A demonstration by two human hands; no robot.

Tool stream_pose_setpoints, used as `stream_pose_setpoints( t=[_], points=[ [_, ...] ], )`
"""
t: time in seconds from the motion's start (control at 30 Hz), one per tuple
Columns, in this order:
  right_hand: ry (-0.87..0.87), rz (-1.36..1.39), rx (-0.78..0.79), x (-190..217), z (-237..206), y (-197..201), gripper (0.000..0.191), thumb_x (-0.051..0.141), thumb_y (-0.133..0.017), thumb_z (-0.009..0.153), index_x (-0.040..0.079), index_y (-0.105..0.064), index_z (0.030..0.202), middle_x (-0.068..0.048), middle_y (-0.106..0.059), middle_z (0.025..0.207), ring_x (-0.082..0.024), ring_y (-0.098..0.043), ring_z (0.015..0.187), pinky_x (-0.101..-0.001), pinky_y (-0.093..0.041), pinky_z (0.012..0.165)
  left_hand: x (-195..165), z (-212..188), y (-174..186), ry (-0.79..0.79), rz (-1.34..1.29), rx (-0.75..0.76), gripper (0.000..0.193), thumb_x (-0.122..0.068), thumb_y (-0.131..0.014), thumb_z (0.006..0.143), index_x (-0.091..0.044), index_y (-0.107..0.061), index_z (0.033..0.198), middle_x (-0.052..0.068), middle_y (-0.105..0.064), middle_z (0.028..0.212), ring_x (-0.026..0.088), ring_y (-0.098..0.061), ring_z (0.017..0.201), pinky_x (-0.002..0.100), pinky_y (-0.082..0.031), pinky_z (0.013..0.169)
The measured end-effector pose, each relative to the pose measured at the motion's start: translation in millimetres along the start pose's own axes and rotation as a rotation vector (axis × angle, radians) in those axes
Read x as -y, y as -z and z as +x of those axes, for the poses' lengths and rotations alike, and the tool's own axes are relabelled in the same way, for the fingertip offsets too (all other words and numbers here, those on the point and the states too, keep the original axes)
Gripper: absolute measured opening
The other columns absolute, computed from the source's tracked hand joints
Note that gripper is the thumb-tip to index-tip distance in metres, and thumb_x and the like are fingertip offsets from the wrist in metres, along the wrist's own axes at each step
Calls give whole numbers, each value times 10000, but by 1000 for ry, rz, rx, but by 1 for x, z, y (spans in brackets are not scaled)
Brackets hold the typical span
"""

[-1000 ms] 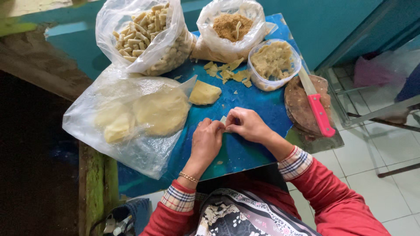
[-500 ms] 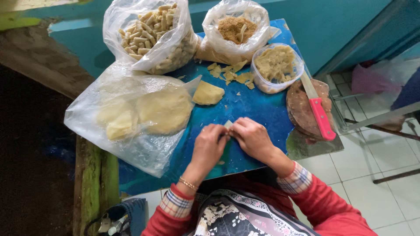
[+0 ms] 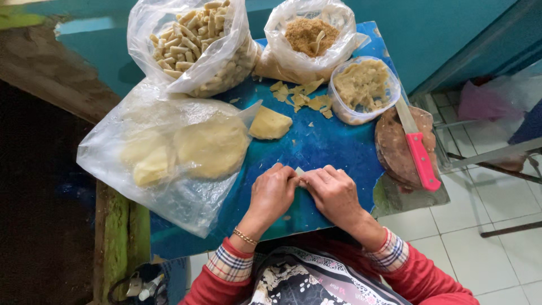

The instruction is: The person pinches off pieces of dough and presses and stretches each piece by hand into a thin square wrapper on a plastic-covered table, stacking the finished wrappers. Near the end, the person spoons filling from a container onto a wrapper.

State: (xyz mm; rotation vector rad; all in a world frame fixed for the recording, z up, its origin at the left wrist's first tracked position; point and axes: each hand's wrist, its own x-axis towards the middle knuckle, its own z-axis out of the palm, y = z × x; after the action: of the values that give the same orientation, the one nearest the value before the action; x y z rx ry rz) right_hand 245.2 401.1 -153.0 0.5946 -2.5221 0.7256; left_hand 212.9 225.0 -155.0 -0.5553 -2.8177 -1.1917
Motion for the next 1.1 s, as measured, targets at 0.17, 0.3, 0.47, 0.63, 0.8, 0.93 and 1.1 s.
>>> stream_pose_setpoints(
  t=[0.17,0.3,0.47,0.63,0.8,0.93,1.1],
  points=[
    [1,-14,4,-6,6,-4,104,161,-743,846,96,-702,915,-50,-677,925,-273,-632,856,-403,-508,692,-3,2,1,-57,-78,-103,57,-118,-681,933,-62,-669,937,119,-666,899,347,-671,819,449,-531,691],
    [-97,50,8,-14,13,-10,87,165,-743,875,112,-701,931,-63,-646,907,-263,-630,865,-383,-516,709,1,0,13,-316,-89,-96,110,-78,-709,862,-65,-662,961,109,-638,919,333,-643,875,414,-534,741],
    [-47,-76,17,-12,19,-13,156,142,-722,859,103,-697,1007,-27,-682,932,-247,-647,848,-394,-496,706,6,12,12,-279,40,-99,77,-55,-706,889,-76,-663,949,94,-621,891,304,-635,869,401,-530,746],
    [0,-152,46,-15,28,-8,174,177,-752,844,122,-704,1002,-16,-699,952,-228,-644,813,-391,-468,663,7,22,6,-202,49,-126,102,-44,-704,888,-58,-652,974,109,-609,907,313,-633,859,410,-529,714],
    [-70,-101,53,-23,35,-13,182,137,-752,827,130,-704,1003,-26,-687,966,-240,-640,844,-388,-491,688,12,25,8,-262,-1,-114,180,-40,-699,860,-50,-639,1029,116,-633,1003,315,-645,912,395,-545,753],
    [-57,-141,17,-25,36,-19,235,126,-757,811,121,-719,1043,-44,-685,996,-247,-643,864,-391,-499,682,17,27,8,-228,55,-108,250,0,-687,841,-65,-670,1081,97,-648,1004,298,-650,905,386,-553,765],
    [63,-217,55,-21,39,-18,359,139,-739,853,67,-706,1203,-46,-690,1191,-236,-668,1017,-388,-508,834,17,34,7,-190,72,-117,312,4,-691,841,-56,-680,1146,102,-651,1016,303,-649,903,395,-547,769]
  ],
)
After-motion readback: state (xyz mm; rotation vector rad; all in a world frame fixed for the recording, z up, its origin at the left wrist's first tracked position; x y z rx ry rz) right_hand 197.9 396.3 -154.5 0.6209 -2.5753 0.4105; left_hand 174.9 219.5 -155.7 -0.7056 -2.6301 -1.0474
